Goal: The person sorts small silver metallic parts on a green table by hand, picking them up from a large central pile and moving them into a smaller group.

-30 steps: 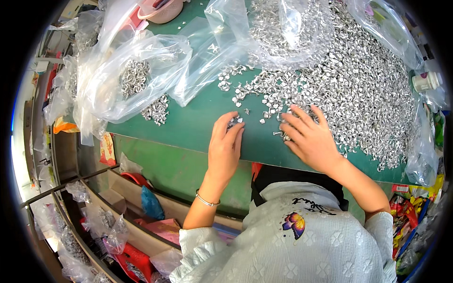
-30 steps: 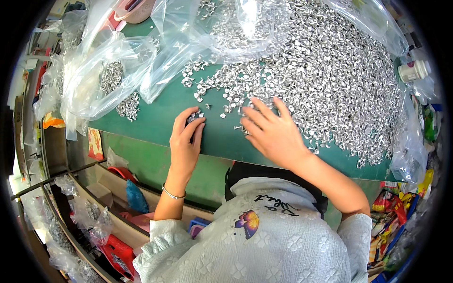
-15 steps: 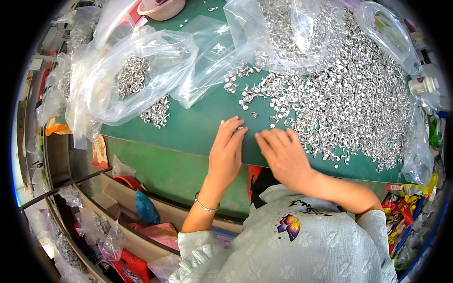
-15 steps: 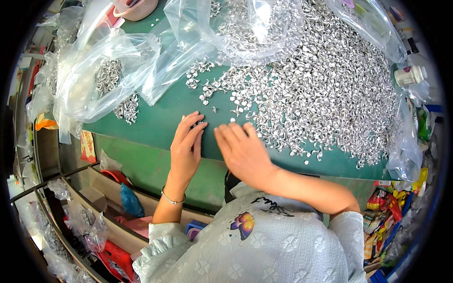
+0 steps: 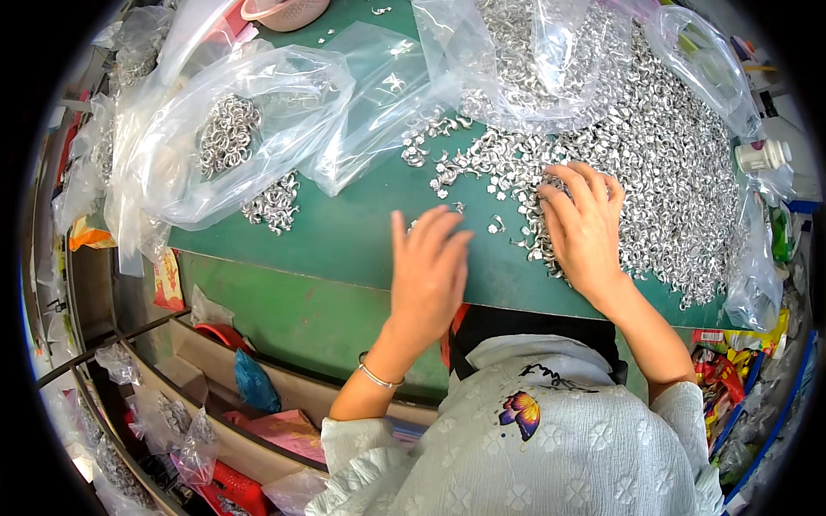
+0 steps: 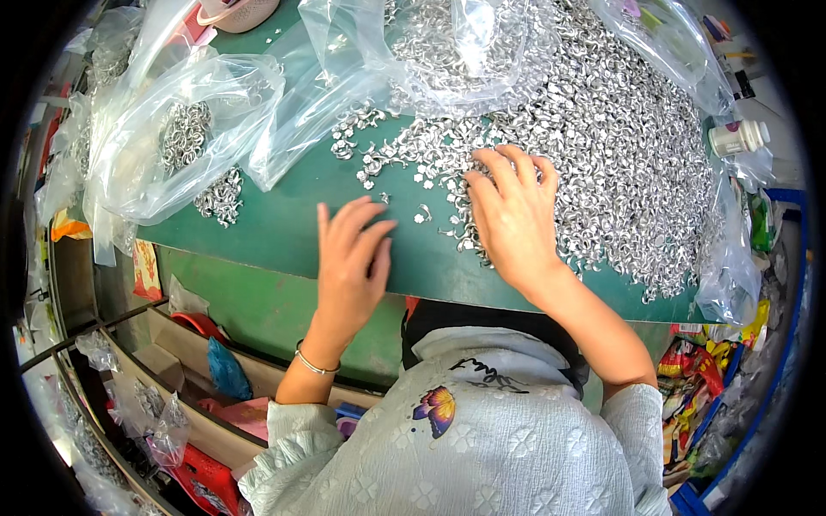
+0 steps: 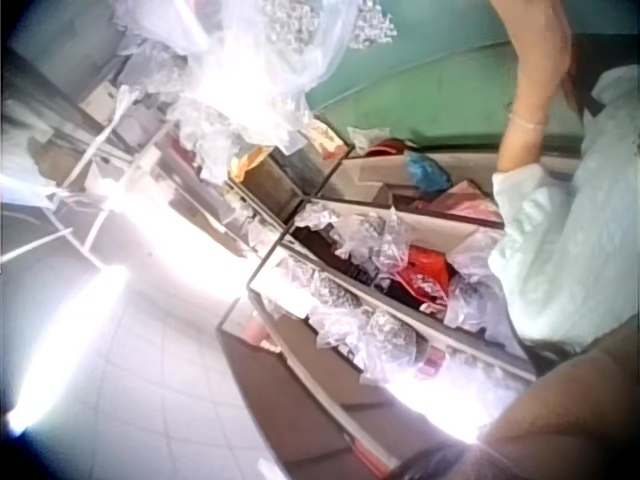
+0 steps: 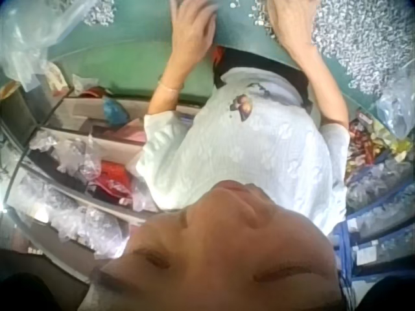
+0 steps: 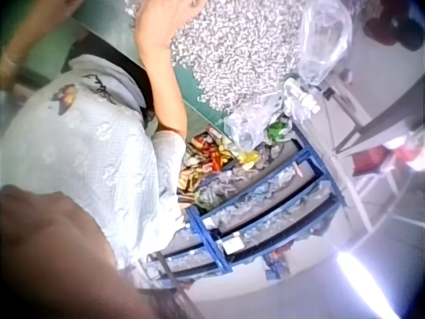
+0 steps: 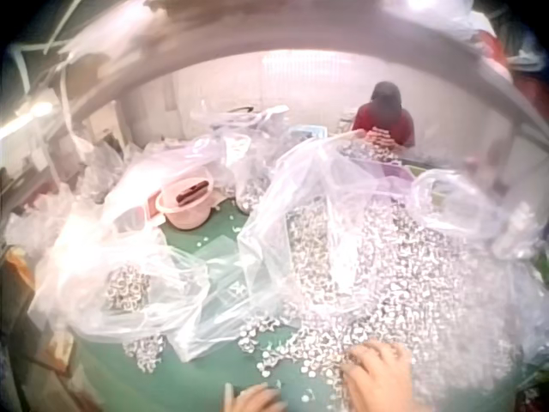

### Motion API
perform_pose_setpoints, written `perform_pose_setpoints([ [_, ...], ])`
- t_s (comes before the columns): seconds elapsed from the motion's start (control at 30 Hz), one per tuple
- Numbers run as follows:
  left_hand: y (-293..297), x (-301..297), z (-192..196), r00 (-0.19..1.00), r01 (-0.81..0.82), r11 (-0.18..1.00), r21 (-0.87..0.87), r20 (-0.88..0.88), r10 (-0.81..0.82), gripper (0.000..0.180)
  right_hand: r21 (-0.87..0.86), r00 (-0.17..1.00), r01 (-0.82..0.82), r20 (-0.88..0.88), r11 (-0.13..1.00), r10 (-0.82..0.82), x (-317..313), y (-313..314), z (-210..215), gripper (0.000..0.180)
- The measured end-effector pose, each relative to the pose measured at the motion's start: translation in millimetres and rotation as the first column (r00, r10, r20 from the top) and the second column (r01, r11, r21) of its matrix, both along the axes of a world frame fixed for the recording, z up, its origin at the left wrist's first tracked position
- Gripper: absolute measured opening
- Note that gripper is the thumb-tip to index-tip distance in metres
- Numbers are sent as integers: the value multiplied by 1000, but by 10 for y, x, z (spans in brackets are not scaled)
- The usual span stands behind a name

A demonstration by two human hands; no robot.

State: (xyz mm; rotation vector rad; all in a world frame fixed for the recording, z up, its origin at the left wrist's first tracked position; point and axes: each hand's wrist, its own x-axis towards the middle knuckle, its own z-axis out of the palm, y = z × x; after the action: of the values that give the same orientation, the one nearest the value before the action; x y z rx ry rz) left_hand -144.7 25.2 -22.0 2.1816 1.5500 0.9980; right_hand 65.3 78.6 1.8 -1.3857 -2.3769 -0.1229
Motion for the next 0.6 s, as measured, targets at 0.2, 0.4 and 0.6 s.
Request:
perform_pose_setpoints([
  [0.2, 50, 98, 0, 976, 200, 980, -5, -86, -199, 25, -127, 984, -171, -64, 977, 164, -86, -45, -37, 25],
  [0.4, -31, 12, -29, 990, 142, 989, -40, -16, -143, 23, -158, 944, -295, -200, 942, 262, -186, -78, -23, 25],
  [0.6, -35, -137, 11, 998, 31, 999, -7, -48, -31, 22, -127, 989, -149, 5, 981, 151, -69, -77, -29, 21],
])
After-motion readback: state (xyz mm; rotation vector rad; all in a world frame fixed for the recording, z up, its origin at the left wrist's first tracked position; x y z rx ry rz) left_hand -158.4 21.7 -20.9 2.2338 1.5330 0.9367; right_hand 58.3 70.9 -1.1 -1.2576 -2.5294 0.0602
